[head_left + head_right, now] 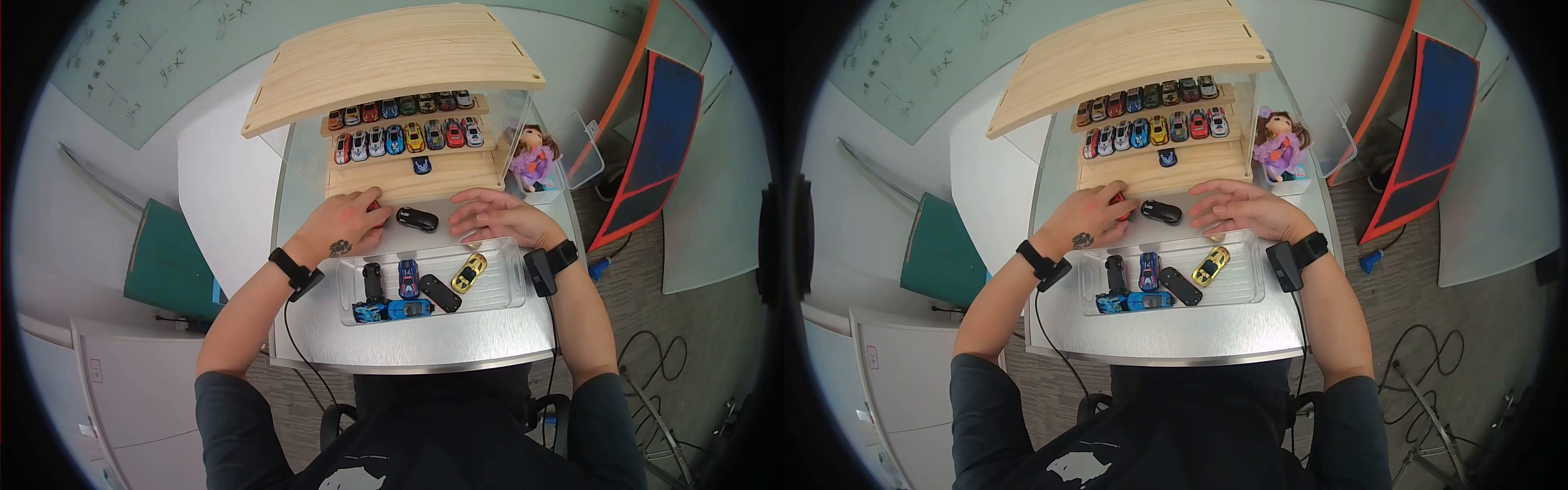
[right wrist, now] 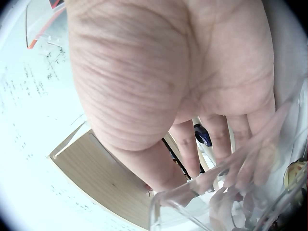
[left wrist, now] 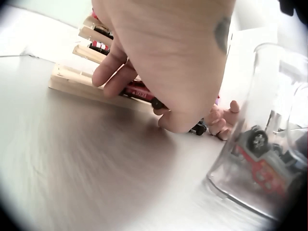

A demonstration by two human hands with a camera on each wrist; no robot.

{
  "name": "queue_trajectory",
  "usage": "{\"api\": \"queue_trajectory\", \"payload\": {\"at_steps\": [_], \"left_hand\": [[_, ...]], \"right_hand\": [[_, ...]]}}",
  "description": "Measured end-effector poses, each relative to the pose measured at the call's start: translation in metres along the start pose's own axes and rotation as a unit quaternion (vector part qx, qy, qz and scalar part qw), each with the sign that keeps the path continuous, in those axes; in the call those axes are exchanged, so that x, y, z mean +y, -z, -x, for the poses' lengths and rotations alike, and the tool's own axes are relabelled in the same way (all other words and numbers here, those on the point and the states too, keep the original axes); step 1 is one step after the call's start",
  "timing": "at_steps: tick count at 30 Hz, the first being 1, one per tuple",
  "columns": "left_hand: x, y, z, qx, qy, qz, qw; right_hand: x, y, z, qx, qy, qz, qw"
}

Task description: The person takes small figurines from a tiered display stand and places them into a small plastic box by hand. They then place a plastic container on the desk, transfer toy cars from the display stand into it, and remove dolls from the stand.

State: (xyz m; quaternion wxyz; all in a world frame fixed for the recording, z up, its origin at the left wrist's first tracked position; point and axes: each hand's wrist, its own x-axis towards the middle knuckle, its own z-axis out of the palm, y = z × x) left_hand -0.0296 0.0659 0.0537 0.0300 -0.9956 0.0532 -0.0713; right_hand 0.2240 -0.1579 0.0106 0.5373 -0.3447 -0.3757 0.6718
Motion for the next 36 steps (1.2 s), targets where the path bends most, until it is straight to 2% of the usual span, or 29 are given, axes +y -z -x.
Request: {"api": "queue_trajectory", "payload": {"at_steps": [1,4,7,11,13,17,19,24,26,28,29,33,35,36], "left_hand": [[0.002,0.0,0.001,-0.021,0.016,0.031,0.999],[0.004,0.004,0.003,-0.007,0.051,0.095,0.994],[-0.005,-0.007,0.005,0.01,0.07,0.095,0.993],[-0.002,-0.004,-0.003,0.028,0.059,0.128,0.99],[0.005,0.003,-0.008,-0.017,0.09,0.227,0.97],[0.009,0.001,-0.019,-0.044,0.077,0.202,0.975],[0.011,-0.002,-0.025,-0.07,0.086,0.23,0.967],[0.003,-0.009,-0.032,-0.05,0.056,0.247,0.966],[-0.004,-0.002,-0.031,-0.036,0.048,0.249,0.967],[-0.012,0.011,-0.028,0.01,0.098,0.248,0.964],[-0.007,0.034,-0.029,0.023,0.139,0.262,0.955],[0.018,0.091,-0.027,0.035,0.137,0.299,0.944],[0.047,0.103,-0.027,-0.058,0.09,0.381,0.918],[0.06,0.099,-0.029,-0.075,0.046,0.364,0.927]], "right_hand": [[0.0,0.0,0.0,0.012,-0.013,-0.011,1.0],[0.0,0.0,0.0,0.011,-0.011,0.001,1.0],[0.0,-0.001,0.0,0.015,-0.01,0.006,1.0],[0.001,0.0,-0.001,0.01,-0.011,0.006,1.0],[0.0,-0.002,0.0,0.015,0.001,0.005,1.0],[-0.003,-0.004,0.001,0.008,-0.003,-0.024,1.0],[-0.003,-0.004,0.001,0.01,-0.007,-0.01,1.0],[-0.003,-0.003,0.001,0.003,-0.006,-0.008,1.0],[-0.004,-0.003,0.0,0.001,-0.006,-0.011,1.0],[-0.003,-0.002,0.0,-0.015,-0.013,-0.021,1.0],[-0.003,-0.002,0.0,-0.013,-0.012,-0.024,1.0],[-0.003,-0.002,0.0,-0.014,-0.02,-0.035,0.999],[-0.003,-0.003,-0.001,-0.012,-0.023,-0.043,0.999],[-0.004,-0.004,0.0,-0.009,-0.023,-0.047,0.999]]}}
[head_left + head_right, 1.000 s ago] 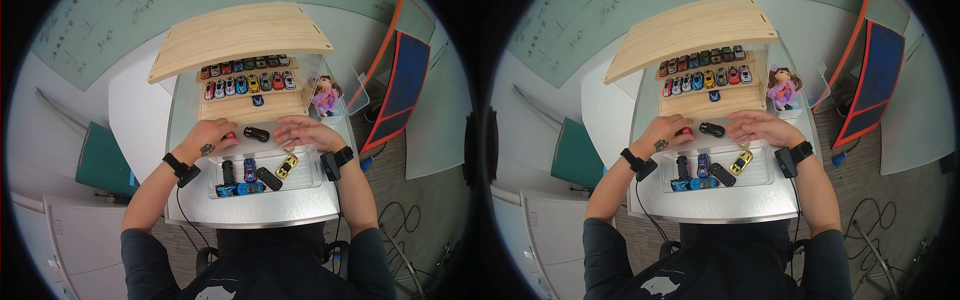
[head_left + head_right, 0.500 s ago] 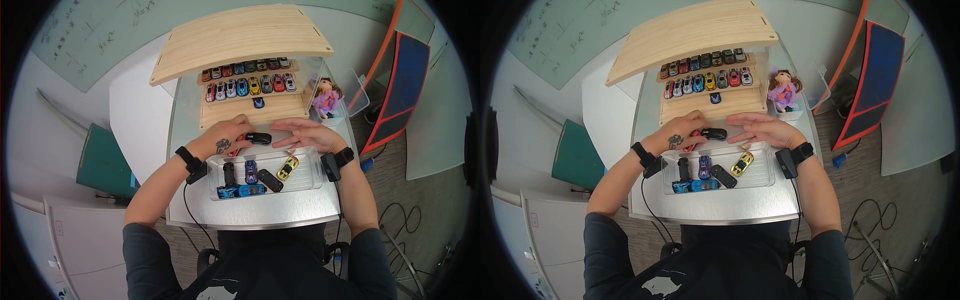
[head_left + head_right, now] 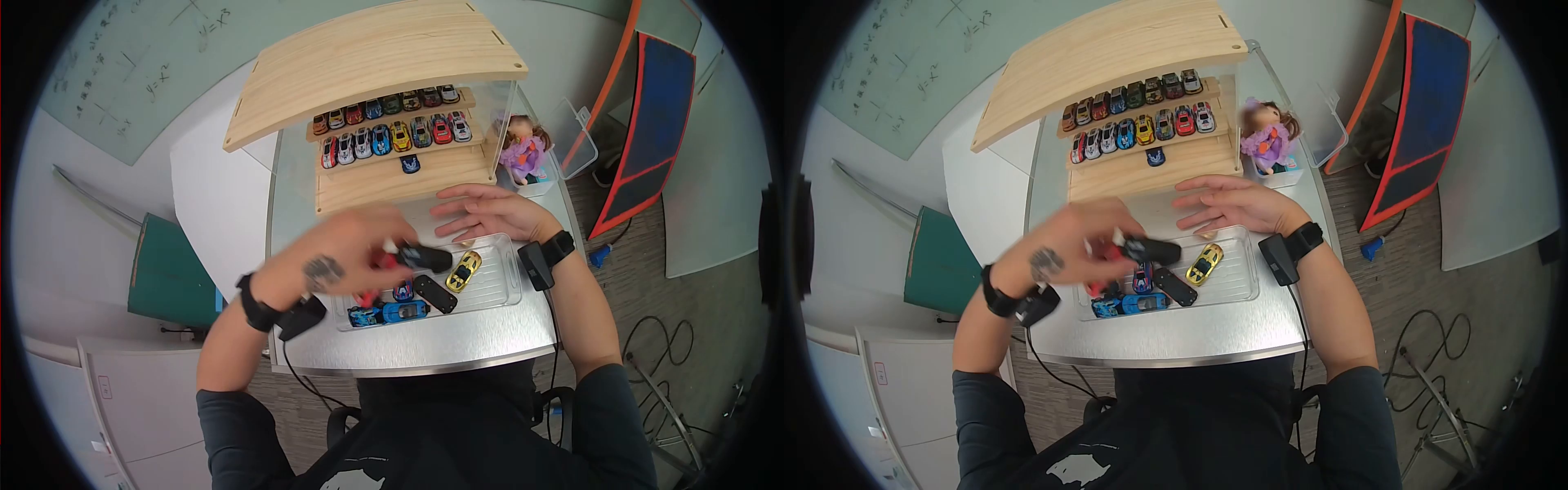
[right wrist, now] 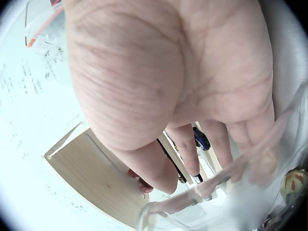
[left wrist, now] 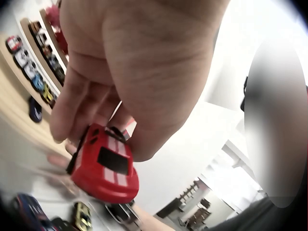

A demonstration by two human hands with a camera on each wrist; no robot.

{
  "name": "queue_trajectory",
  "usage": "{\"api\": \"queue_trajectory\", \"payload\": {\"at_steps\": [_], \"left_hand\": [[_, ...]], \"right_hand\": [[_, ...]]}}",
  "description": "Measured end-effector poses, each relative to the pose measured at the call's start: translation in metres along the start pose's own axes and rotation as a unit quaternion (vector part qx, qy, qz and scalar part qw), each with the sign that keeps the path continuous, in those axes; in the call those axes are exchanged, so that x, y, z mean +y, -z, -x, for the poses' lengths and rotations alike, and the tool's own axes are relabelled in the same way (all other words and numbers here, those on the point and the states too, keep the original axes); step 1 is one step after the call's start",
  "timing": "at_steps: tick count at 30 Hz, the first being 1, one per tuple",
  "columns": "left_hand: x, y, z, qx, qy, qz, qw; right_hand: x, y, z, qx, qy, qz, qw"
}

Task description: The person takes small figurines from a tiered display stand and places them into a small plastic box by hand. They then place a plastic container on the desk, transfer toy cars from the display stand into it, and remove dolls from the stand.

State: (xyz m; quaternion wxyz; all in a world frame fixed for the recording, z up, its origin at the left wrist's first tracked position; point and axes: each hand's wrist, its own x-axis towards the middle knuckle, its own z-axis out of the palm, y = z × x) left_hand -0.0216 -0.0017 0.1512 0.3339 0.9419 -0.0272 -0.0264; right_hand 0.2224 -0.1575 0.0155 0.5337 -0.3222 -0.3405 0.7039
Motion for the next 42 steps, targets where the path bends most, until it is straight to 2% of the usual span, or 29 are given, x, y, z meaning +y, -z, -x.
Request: {"api": "queue_trajectory", "payload": {"at_steps": [2,3,5,6,8,9,11,12,13,14,17,21,24,26,28,30,32,33,34,36,38,40,42], "left_hand": [[0.011,-0.027,-0.007,-0.013,-0.053,-0.081,0.995],[0.013,-0.039,-0.013,-0.012,-0.051,-0.082,0.995],[0.014,-0.057,-0.024,0.019,-0.158,-0.115,0.981],[0.012,-0.056,-0.029,0.019,-0.16,-0.114,0.98],[0.004,-0.043,-0.047,0.111,-0.142,-0.024,0.983],[-0.012,-0.034,-0.057,0.141,-0.137,-0.098,0.976],[-0.052,-0.016,-0.071,0.136,-0.124,-0.236,0.954],[-0.059,-0.016,-0.076,0.136,-0.126,-0.237,0.954],[-0.064,-0.016,-0.079,0.067,-0.032,-0.339,0.938],[-0.069,-0.016,-0.082,-0.002,0.063,-0.434,0.899],[-0.083,-0.019,-0.087,-0.014,0.049,-0.461,0.886],[-0.093,-0.027,-0.094,-0.015,0.052,-0.47,0.881],[-0.091,-0.022,-0.086,-0.033,0.011,-0.474,0.88],[-0.066,-0.016,-0.07,0.029,-0.015,-0.386,0.922],[-0.028,-0.006,-0.049,0.084,-0.011,-0.183,0.979],[0.022,0.007,-0.024,0.048,0.058,-0.046,0.996],[0.037,0.005,-0.004,-0.027,0.05,0.018,0.998],[0.041,0.001,0.001,-0.06,0.036,0.012,0.997],[0.04,-0.007,0.005,-0.056,0.041,0.012,0.997],[0.03,-0.023,0.01,-0.074,-0.069,-0.1,0.99],[0.026,-0.017,0.005,-0.086,-0.065,-0.071,0.992],[0.02,0.002,-0.011,-0.072,0.11,-0.014,0.991],[-0.019,0.004,-0.019,0.102,0.153,-0.114,0.976]], "right_hand": [[0.0,0.001,-0.001,0.001,-0.001,-0.003,1.0],[0.002,0.002,-0.001,0.004,0.004,-0.004,1.0],[0.004,0.005,-0.001,0.008,0.007,-0.003,1.0],[0.005,0.006,0.0,0.01,0.014,0.001,1.0],[0.006,0.008,0.0,0.016,0.023,0.006,1.0],[0.007,0.009,0.0,0.017,0.026,-0.008,0.999],[0.007,0.009,-0.001,0.02,0.034,-0.021,0.999],[0.005,0.009,-0.001,0.012,0.022,-0.02,0.999],[0.004,0.009,-0.002,0.003,0.01,-0.018,1.0],[0.002,0.009,-0.002,0.003,0.012,-0.016,1.0],[0.003,0.009,-0.002,0.005,0.006,-0.023,1.0],[0.003,0.009,-0.001,-0.003,0.013,-0.02,1.0],[0.004,0.01,-0.001,-0.002,0.017,-0.019,1.0],[0.006,0.011,-0.001,-0.008,0.021,-0.021,1.0],[0.006,0.009,0.0,0.004,0.018,-0.027,0.999],[0.005,0.009,0.0,0.006,0.019,-0.028,0.999],[0.006,0.009,0.0,0.005,0.017,-0.031,0.999],[0.006,0.009,-0.001,0.01,0.017,-0.028,0.999],[0.005,0.009,-0.001,0.015,0.017,-0.024,0.999],[0.003,0.004,0.0,0.024,0.015,-0.024,0.999],[0.002,0.004,0.001,0.033,0.014,-0.023,0.999],[0.004,0.004,0.001,0.041,0.018,-0.045,0.998],[0.004,0.004,0.0,0.037,0.018,-0.042,0.998]]}}
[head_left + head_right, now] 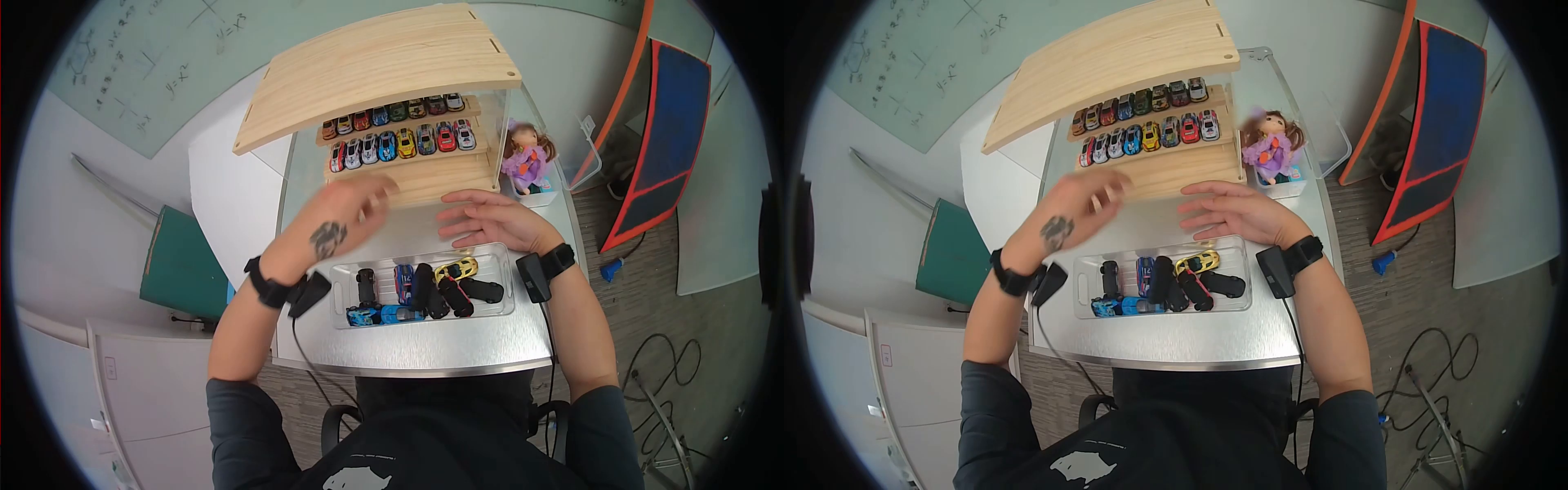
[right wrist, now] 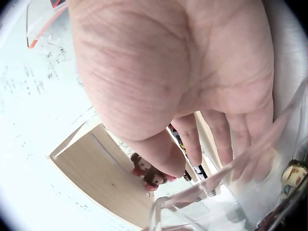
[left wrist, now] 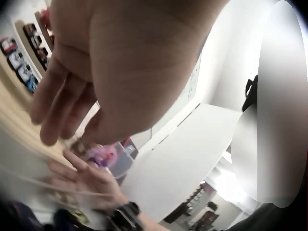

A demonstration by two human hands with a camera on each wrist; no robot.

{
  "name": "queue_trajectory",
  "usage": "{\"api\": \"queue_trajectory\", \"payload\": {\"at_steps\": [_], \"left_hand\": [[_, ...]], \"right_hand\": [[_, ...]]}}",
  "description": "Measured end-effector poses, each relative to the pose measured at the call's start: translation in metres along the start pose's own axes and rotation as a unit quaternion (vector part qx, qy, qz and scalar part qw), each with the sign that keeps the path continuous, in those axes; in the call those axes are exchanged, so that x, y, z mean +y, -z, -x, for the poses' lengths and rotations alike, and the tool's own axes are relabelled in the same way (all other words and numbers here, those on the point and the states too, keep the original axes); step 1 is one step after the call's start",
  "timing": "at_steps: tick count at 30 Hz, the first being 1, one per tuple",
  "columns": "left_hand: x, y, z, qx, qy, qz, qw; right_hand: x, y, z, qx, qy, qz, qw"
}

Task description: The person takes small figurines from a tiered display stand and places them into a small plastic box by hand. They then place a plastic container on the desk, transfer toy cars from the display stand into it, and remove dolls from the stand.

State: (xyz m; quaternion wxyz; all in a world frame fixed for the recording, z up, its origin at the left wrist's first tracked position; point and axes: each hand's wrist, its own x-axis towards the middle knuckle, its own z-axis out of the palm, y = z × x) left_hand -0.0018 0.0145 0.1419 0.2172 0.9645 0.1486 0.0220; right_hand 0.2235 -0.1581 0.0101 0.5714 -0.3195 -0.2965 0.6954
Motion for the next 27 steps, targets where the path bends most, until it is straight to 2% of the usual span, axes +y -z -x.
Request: {"api": "queue_trajectory", "payload": {"at_steps": [1,2,3,5,8,12,15,18,20,22,24,25,27], "left_hand": [[-0.026,-0.008,-0.007,0.068,-0.023,-0.134,0.988],[-0.047,-0.015,-0.013,0.135,-0.046,-0.265,0.954],[-0.055,-0.019,-0.018,0.137,-0.047,-0.267,0.953],[-0.062,-0.022,-0.026,0.123,0.059,-0.333,0.933],[-0.068,-0.029,-0.036,0.123,0.09,-0.355,0.922],[-0.096,-0.037,-0.045,0.165,0.053,-0.367,0.914],[-0.095,-0.031,-0.038,0.149,0.027,-0.344,0.927],[-0.071,-0.017,-0.009,0.147,0.007,-0.337,0.93],[-0.039,0.001,0.02,0.1,0.017,-0.218,0.971],[-0.019,0.01,0.047,0.037,-0.021,-0.086,0.995],[-0.001,0.014,0.066,-0.067,-0.05,-0.011,0.996],[0.013,0.017,0.073,-0.113,-0.015,0.019,0.993],[0.02,0.0,0.085,-0.09,-0.021,-0.003,0.996]], "right_hand": [[-0.001,0.0,0.0,0.0,0.0,0.004,1.0],[-0.002,0.001,0.0,-0.001,0.002,0.008,1.0],[-0.001,0.001,0.001,-0.004,0.001,0.004,1.0],[-0.001,0.002,0.0,-0.008,0.002,0.0,1.0],[0.0,0.002,0.0,-0.012,-0.007,-0.002,1.0],[0.0,0.003,-0.001,-0.008,0.0,0.008,1.0],[0.0,0.002,0.0,-0.005,0.0,0.007,1.0],[-0.002,0.0,0.0,-0.001,-0.003,0.007,1.0],[-0.001,-0.001,0.001,0.002,-0.006,0.0,1.0],[-0.004,-0.005,0.001,0.013,-0.005,0.015,1.0],[-0.004,-0.005,-0.001,0.015,-0.009,0.012,1.0],[-0.004,-0.005,-0.001,0.02,-0.01,0.011,1.0],[-0.004,-0.006,-0.001,0.019,-0.008,0.013,1.0]]}}
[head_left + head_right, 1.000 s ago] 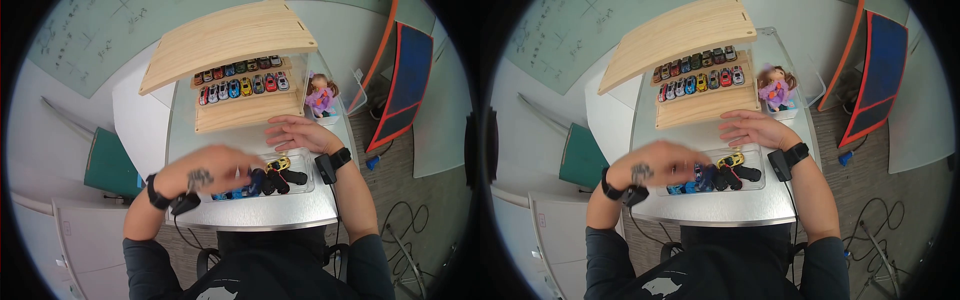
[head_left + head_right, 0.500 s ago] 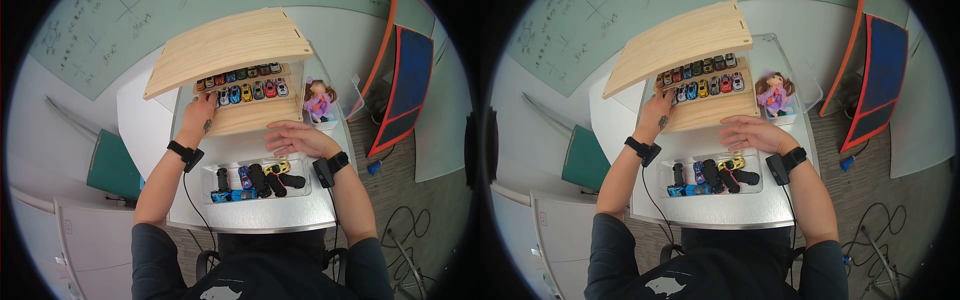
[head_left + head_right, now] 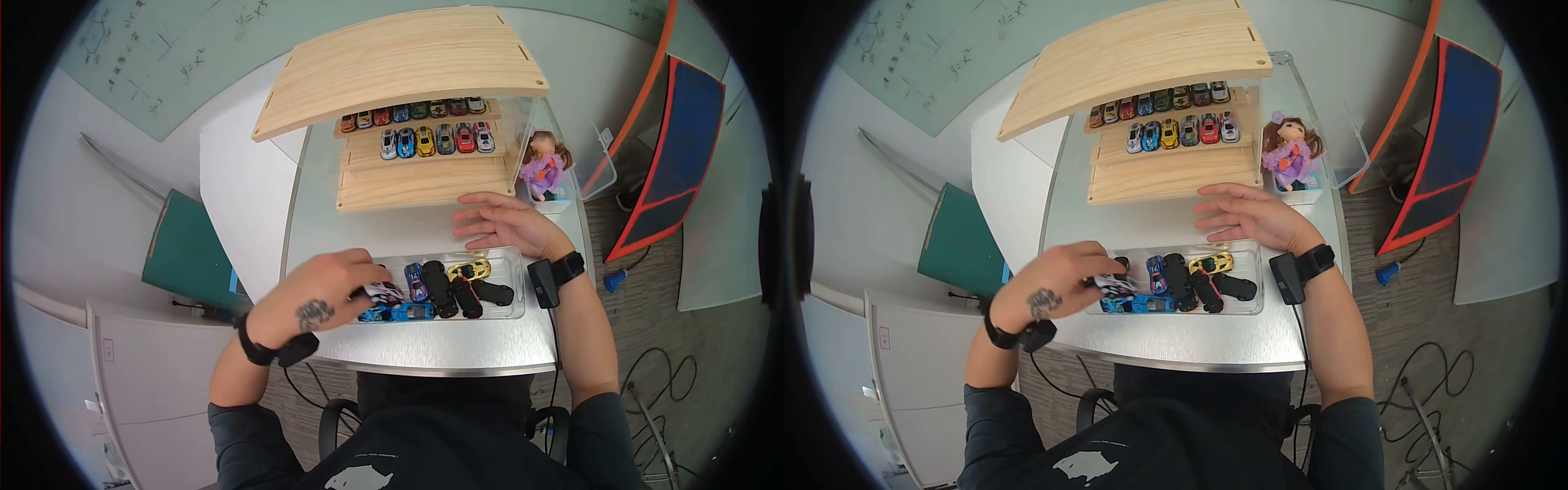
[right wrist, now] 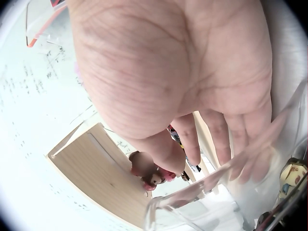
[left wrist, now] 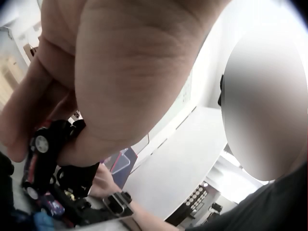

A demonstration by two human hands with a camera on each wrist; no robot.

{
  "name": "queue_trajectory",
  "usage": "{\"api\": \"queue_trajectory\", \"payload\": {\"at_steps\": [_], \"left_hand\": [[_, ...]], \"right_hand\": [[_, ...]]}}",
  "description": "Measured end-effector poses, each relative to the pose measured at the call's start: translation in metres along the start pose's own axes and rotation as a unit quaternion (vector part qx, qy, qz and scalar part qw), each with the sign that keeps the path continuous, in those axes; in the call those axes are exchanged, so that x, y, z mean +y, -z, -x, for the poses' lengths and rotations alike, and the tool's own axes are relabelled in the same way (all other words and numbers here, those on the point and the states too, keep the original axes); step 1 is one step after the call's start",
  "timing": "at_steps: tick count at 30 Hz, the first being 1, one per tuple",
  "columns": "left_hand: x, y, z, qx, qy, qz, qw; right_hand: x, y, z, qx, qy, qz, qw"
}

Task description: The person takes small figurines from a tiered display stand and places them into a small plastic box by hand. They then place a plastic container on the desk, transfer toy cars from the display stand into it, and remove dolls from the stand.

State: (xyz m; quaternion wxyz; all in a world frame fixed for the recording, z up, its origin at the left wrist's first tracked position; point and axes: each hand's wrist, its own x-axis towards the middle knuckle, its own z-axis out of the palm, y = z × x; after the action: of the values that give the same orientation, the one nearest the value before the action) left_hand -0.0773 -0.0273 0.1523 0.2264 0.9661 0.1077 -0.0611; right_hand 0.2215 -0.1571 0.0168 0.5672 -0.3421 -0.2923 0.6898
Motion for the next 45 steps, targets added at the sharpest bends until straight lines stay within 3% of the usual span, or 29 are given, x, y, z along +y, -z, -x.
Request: {"api": "queue_trajectory", "payload": {"at_steps": [3,5,7,9,11,13,17,19,22,25,29,31,32,34,35,38,40,41,43,45], "left_hand": [[0.007,-0.009,0.007,0.01,0.001,-0.084,0.996],[0.005,0.002,0.01,-0.058,-0.077,-0.056,0.994],[0.0,0.016,-0.004,-0.092,-0.069,-0.037,0.993],[-0.015,0.022,-0.028,0.012,0.0,0.012,1.0],[-0.041,0.019,-0.058,0.124,0.007,-0.048,0.991],[-0.066,0.012,-0.085,0.189,-0.038,-0.157,0.969],[-0.084,0.005,-0.13,0.227,-0.048,-0.219,0.948],[-0.089,-0.003,-0.146,0.197,0.009,-0.258,0.946],[-0.099,-0.015,-0.161,0.219,-0.019,-0.347,0.912],[-0.102,-0.014,-0.158,0.196,-0.037,-0.367,0.909],[-0.068,0.0,-0.124,0.173,-0.046,-0.338,0.924],[-0.038,0.012,-0.101,0.18,-0.086,-0.156,0.967],[-0.019,0.017,-0.091,0.179,-0.088,-0.155,0.967],[0.017,0.016,-0.075,0.088,-0.129,0.045,0.987],[0.025,0.007,-0.071,0.061,-0.152,0.066,0.984],[0.045,-0.032,-0.073,0.048,-0.196,0.002,0.979],[0.052,-0.053,-0.078,0.041,-0.235,-0.13,0.962],[0.052,-0.051,-0.078,0.042,-0.234,-0.131,0.962],[0.053,-0.039,-0.083,-0.02,-0.254,-0.013,0.967],[0.036,-0.022,-0.1,0.048,-0.221,-0.031,0.974]], "right_hand": [[0.0,-0.002,0.0,0.007,0.005,0.01,1.0],[0.001,-0.002,0.001,0.017,0.008,0.017,1.0],[0.003,-0.001,0.001,0.011,0.011,0.016,1.0],[0.003,0.0,0.0,0.01,0.01,0.015,1.0],[0.001,0.001,0.0,0.009,0.009,0.016,1.0],[0.001,0.001,0.0,0.002,0.003,0.005,1.0],[0.002,0.004,0.0,-0.007,0.002,0.001,1.0],[0.002,0.005,-0.001,-0.014,-0.001,-0.005,1.0],[0.002,0.006,-0.002,-0.018,-0.005,-0.012,1.0],[0.002,0.004,-0.001,-0.011,-0.004,-0.009,1.0],[0.004,0.007,-0.002,-0.017,-0.001,-0.017,1.0],[0.004,0.009,-0.003,-0.026,-0.005,-0.02,0.999],[0.004,0.009,-0.003,-0.024,-0.004,-0.021,0.999],[0.004,0.007,-0.002,-0.022,0.004,-0.031,0.999],[0.004,0.006,-0.001,-0.021,0.001,-0.03,0.999],[0.002,0.004,-0.001,-0.006,-0.002,-0.02,1.0],[0.003,0.004,0.0,0.001,-0.003,-0.01,1.0],[0.003,0.004,-0.001,0.0,-0.003,-0.009,1.0],[0.003,0.004,0.0,0.001,0.003,-0.025,1.0],[0.005,0.007,0.0,-0.003,0.008,-0.033,0.999]]}}
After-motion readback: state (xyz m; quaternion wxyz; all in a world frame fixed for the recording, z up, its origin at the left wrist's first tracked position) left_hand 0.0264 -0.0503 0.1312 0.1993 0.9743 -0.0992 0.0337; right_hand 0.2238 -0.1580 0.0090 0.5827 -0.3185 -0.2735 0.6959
